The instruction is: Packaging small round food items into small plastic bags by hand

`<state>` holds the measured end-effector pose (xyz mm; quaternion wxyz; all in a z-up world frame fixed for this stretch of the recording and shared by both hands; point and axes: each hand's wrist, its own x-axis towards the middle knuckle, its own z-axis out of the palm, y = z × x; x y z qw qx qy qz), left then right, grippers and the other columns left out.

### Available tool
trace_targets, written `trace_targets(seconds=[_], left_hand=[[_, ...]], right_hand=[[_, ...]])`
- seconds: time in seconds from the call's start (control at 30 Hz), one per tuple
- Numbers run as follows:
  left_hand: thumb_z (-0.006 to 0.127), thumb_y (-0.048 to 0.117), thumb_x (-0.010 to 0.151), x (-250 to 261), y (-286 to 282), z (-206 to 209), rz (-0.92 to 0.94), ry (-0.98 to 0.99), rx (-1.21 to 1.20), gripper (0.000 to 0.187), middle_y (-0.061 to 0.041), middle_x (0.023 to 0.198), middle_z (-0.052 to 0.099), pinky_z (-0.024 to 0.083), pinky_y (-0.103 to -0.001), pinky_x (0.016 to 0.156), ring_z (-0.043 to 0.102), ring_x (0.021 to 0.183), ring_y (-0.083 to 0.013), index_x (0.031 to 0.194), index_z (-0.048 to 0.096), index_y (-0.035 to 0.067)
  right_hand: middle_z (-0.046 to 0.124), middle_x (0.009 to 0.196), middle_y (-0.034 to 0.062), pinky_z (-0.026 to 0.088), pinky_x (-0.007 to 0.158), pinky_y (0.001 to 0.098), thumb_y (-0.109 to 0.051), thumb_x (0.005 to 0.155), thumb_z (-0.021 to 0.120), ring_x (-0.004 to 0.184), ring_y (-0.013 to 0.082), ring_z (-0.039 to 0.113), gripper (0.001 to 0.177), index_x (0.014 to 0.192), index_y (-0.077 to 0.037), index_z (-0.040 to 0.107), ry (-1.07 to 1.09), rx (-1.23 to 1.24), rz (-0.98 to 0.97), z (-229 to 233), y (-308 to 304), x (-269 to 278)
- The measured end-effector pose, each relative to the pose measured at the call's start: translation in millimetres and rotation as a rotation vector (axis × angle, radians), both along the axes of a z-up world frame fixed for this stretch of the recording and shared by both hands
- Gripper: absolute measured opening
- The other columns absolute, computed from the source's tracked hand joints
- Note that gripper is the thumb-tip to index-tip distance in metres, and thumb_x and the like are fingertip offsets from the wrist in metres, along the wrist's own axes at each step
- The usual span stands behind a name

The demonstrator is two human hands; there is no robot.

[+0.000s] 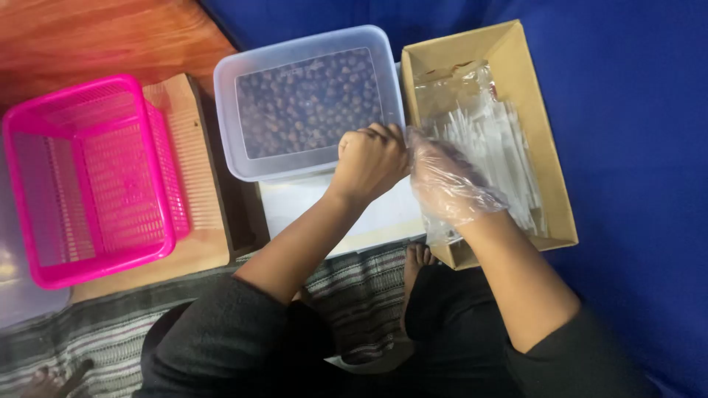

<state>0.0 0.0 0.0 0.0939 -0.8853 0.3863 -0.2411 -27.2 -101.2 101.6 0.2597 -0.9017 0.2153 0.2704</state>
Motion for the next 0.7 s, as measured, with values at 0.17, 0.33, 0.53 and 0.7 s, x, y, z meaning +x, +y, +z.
trace_targets(seconds=[0.17, 0.33, 0.53, 0.7], left_hand=[[0.056, 0.013, 0.072, 13.8, -1.6, -25.2, -0.179, 0.015, 0.091, 0.013, -0.015, 0.049, 0.04, 0.028, -0.052, 0.023, 0.039, 0.036, -0.0349, 0.063, 0.059, 0.004], [0.055, 0.008, 0.072, 23.5, 2.4, -32.3, -0.289, -0.01, 0.072, 0.01, -0.013, 0.052, 0.045, 0.033, -0.05, 0.027, 0.049, 0.042, -0.0329, 0.066, 0.062, 0.005], [0.054, 0.005, 0.074, 30.8, 7.6, -22.6, -0.312, 0.05, 0.114, 0.012, -0.009, 0.053, 0.05, 0.035, -0.048, 0.029, 0.053, 0.044, -0.0292, 0.068, 0.063, 0.008], [0.05, 0.01, 0.078, 23.8, -5.4, -45.9, -0.238, 0.117, 0.05, 0.017, -0.008, 0.049, 0.052, 0.036, -0.046, 0.026, 0.057, 0.043, -0.0285, 0.068, 0.063, 0.012]], right_hand=[[0.074, 0.115, 0.0162, 0.055, 0.098, 0.0519, -0.033, 0.096, 0.049, 0.112, 0.0357, 0.07, 0.038, 0.118, -0.013, 0.073, -0.027, 0.233, -0.103, -16.9, -14.4, 2.6], [0.075, 0.111, 0.017, 0.055, 0.098, 0.0486, -0.033, 0.095, 0.05, 0.109, 0.0344, 0.072, 0.039, 0.115, -0.011, 0.074, -0.062, 0.481, -0.199, -31.7, -22.3, 6.8], [0.072, 0.117, 0.0253, 0.061, 0.093, 0.0461, -0.008, 0.085, 0.06, 0.116, 0.037, 0.071, 0.038, 0.118, 0.007, 0.07, -0.201, 0.629, -0.19, -18.4, -14.8, 7.4], [0.077, 0.099, 0.0086, 0.061, 0.074, 0.0438, -0.048, 0.076, 0.065, 0.086, 0.0293, 0.072, 0.043, 0.104, -0.017, 0.075, -0.097, 1.181, -1.093, -152.6, -29.0, 6.2]])
